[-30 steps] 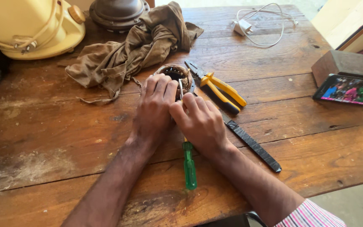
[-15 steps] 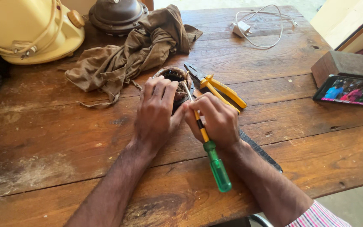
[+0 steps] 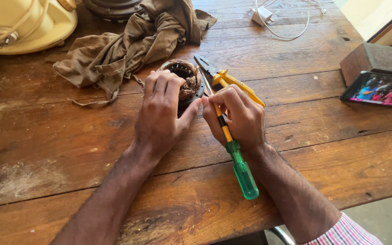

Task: The person removes old fibrous insulation material from the inside of a round motor housing on a wooden workbench. They first saw at the material with a hacksaw blade, then use pliers to pull out fibers and a screwdriver to pry and scrape the remaining material from the housing.

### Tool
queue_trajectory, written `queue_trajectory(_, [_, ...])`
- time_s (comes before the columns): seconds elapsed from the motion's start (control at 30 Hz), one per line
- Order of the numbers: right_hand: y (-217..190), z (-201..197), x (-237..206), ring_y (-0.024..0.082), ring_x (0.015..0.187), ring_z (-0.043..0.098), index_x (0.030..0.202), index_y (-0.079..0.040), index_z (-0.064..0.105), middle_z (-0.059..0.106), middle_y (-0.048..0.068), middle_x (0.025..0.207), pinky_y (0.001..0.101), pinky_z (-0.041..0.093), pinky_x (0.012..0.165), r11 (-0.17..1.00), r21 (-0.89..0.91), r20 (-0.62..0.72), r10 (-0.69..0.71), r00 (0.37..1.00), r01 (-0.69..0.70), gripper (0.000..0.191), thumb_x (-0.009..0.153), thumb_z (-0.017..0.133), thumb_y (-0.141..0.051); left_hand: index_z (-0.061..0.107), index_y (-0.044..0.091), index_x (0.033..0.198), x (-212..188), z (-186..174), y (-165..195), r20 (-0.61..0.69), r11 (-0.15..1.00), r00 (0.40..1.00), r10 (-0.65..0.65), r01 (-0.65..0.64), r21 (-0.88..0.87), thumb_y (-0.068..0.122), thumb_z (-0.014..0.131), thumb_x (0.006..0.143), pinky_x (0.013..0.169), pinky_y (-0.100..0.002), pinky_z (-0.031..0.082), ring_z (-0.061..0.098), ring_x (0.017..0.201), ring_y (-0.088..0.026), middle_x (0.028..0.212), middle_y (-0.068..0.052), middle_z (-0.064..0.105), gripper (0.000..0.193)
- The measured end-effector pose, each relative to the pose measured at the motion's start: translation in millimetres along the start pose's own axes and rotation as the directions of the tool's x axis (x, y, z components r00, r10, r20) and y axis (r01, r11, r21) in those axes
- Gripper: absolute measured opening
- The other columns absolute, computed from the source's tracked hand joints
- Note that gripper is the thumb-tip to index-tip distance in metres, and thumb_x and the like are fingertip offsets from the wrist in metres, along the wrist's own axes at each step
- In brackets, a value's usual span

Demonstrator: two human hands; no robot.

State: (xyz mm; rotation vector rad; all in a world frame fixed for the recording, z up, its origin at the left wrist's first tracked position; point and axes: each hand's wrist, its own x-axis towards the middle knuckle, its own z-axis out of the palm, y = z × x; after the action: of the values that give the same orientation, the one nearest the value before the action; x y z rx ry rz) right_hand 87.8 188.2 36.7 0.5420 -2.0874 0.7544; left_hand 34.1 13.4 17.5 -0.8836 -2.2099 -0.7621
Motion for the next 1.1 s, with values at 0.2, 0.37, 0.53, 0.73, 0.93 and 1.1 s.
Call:
queue_trajectory(0.2, [-1.3,-0.2,0.2,0.015,0.067,0.065,0.089,-0.004,0.061,0.065,0.006,0.081,0.0295,0.054,0.06,0.999,0.013,0.017,-0.041,0.999,0.04,0.019,0.095,0.078,-0.002,0.062,-0.003,0.115,1.2,-4.5,-2.0,0.037,0.995,0.998,-0.043,0.046,-0.09,0.03,0.08,0.088,0.111,-0.05,0.044,0.053,0.123,-0.037,0.118,-0.021,0.061,0.046])
queue_trajectory(0.37, [-1.7,-1.9,1.8,0.015,0.067,0.064,0.09,-0.003,0.061,0.065,0.006,0.081,0.0298,0.053,0.06,0.998,0.019,0.015,-0.052,0.999,0.052,0.019,0.094,0.078,-0.001,0.064,-0.001,0.107,2.4,-8.0,-1.2,0.028,0.979,0.997,-0.074,0.078,-0.189,0.029,0.075,0.091,0.101,-0.048,0.048,0.057,0.116,-0.036,0.111,-0.02,0.063,0.036])
queue_trajectory(0.53, [-3.1,-1.6,2.0,0.015,0.065,0.063,0.089,-0.004,0.061,0.065,0.006,0.08,0.0302,0.052,0.059,0.999,0.027,0.013,-0.041,0.999,0.041,0.02,0.094,0.079,-0.001,0.065,0.0,0.103,2.7,-7.7,1.3,-0.037,0.965,0.992,-0.118,0.106,-0.238,0.019,0.069,0.097,0.103,-0.048,0.048,0.059,0.113,-0.036,0.111,-0.018,0.065,0.02])
queue_trajectory(0.73, [-3.4,-1.0,1.1,0.015,0.066,0.064,0.09,-0.004,0.061,0.065,0.006,0.081,0.0303,0.053,0.06,0.999,0.023,0.013,-0.044,0.999,0.044,0.019,0.094,0.079,-0.002,0.066,0.001,0.105,2.4,-6.0,4.7,-0.086,0.973,0.991,-0.105,0.085,-0.213,0.017,0.069,0.097,0.105,-0.05,0.046,0.058,0.118,-0.039,0.114,-0.02,0.065,0.018])
queue_trajectory(0.93, [-2.8,-0.3,0.7,0.015,0.066,0.064,0.089,-0.004,0.061,0.065,0.006,0.08,0.03,0.053,0.06,0.999,0.023,0.015,-0.032,0.999,0.032,0.019,0.094,0.079,-0.002,0.065,0.0,0.107,2.2,-5.3,6.9,-0.094,0.974,0.989,-0.11,0.088,-0.21,0.015,0.07,0.096,0.107,-0.051,0.046,0.058,0.119,-0.039,0.112,-0.02,0.066,0.019])
queue_trajectory(1.1, [-1.8,-0.9,0.6,0.015,0.066,0.064,0.09,-0.004,0.062,0.065,0.006,0.081,0.0295,0.053,0.06,0.999,0.024,0.024,-0.034,0.999,0.033,0.018,0.094,0.079,-0.002,0.062,-0.001,0.111,0.5,-5.4,5.8,-0.073,0.957,0.987,-0.145,0.121,-0.263,0.016,0.07,0.096,0.102,-0.05,0.049,0.061,0.114,-0.038,0.111,-0.02,0.066,0.025])
